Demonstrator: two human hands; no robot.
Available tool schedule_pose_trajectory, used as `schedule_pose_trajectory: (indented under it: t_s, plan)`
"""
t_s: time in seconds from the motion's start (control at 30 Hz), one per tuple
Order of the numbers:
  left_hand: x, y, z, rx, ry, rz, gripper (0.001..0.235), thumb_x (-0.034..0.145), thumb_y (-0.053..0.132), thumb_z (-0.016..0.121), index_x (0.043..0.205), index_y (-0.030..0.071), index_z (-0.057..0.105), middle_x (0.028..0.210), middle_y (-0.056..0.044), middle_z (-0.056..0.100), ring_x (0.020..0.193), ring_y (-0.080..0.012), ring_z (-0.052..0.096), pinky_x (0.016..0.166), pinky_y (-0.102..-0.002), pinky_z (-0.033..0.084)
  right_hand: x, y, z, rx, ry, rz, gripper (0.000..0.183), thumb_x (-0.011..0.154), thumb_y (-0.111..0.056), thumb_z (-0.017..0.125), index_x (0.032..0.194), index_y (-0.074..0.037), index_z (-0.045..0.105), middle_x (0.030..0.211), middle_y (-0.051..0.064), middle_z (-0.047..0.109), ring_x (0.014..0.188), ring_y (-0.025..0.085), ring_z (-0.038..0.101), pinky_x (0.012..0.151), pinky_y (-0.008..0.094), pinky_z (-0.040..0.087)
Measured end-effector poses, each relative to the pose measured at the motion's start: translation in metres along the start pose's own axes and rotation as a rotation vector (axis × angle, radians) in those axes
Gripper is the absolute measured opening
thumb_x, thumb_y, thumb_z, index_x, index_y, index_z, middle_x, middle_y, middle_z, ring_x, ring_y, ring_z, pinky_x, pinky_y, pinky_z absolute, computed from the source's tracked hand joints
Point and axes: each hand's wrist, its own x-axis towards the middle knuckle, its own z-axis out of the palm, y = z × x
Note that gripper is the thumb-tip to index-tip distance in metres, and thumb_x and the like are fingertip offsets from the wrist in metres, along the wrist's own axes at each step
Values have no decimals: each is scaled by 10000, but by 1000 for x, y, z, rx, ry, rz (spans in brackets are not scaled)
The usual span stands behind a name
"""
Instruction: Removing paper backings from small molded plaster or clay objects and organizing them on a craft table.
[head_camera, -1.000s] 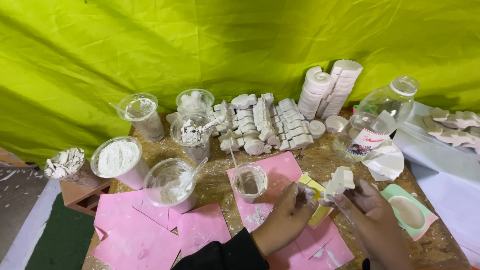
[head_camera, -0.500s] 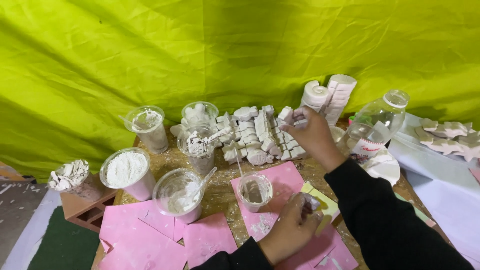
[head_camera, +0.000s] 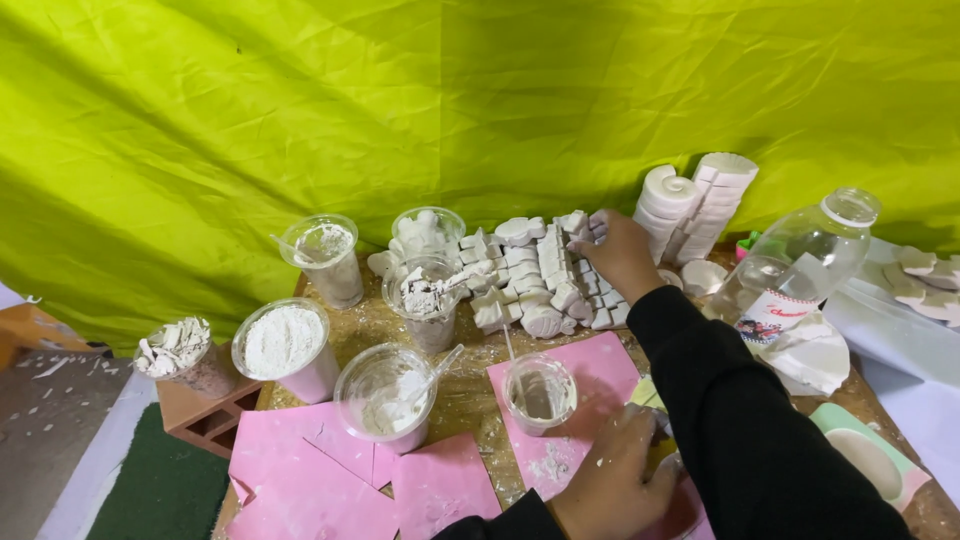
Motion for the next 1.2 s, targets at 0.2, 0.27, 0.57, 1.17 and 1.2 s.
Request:
schedule_pose_trajectory:
  t_s: [0.2, 0.27, 0.57, 1.17, 1.2]
  plan:
    - [-1, 3, -1, 15, 15, 76, 303, 962, 146, 571, 1216, -7, 507, 1150, -230, 546, 1079, -376, 532, 975, -477, 426, 0, 3, 6, 43, 26, -14, 355, 860, -283, 839, 1112, -93, 677, 1075, 97, 733, 971, 279, 681, 812, 407, 507]
    - [-1, 4, -3, 18, -11, 56, 329, 955, 143, 571, 1244, 3, 501, 1191, -228, 536, 1135, -381, 516, 1020, -485, 406, -5, -2, 4, 77, 14, -1, 421, 869, -265, 825, 1208, -75, 662, 1133, 97, 719, 1013, 277, 665, 841, 405, 507]
    - [-1, 8, -6, 33, -40, 9, 267, 973, 134, 559, 1193, -9, 510, 1180, -236, 538, 1102, -376, 520, 977, -487, 425, -12, -11, -1, 174, -36, 67, 533, 880, -264, 786, 1357, -98, 616, 1247, 73, 703, 1104, 240, 660, 930, 388, 518]
    - [2, 8, -9, -39, -35, 15, 218, 1017, 155, 532, 1204, 45, 556, 1188, -168, 556, 1121, -319, 542, 993, -437, 439, -17, -18, -44, 92, -97, 68, 510, 922, -162, 704, 1420, -150, 593, 1317, 74, 668, 1148, 256, 647, 931, 383, 527]
    - [1, 6, -8, -43, -41, 17, 218, 1017, 155, 532, 1204, 45, 556, 1188, -168, 556, 1121, -319, 542, 993, -437, 439, -21, -20, -52, 90, -94, 74, 510, 922, -162, 704, 1420, -150, 593, 1317, 74, 668, 1148, 256, 647, 931, 383, 527]
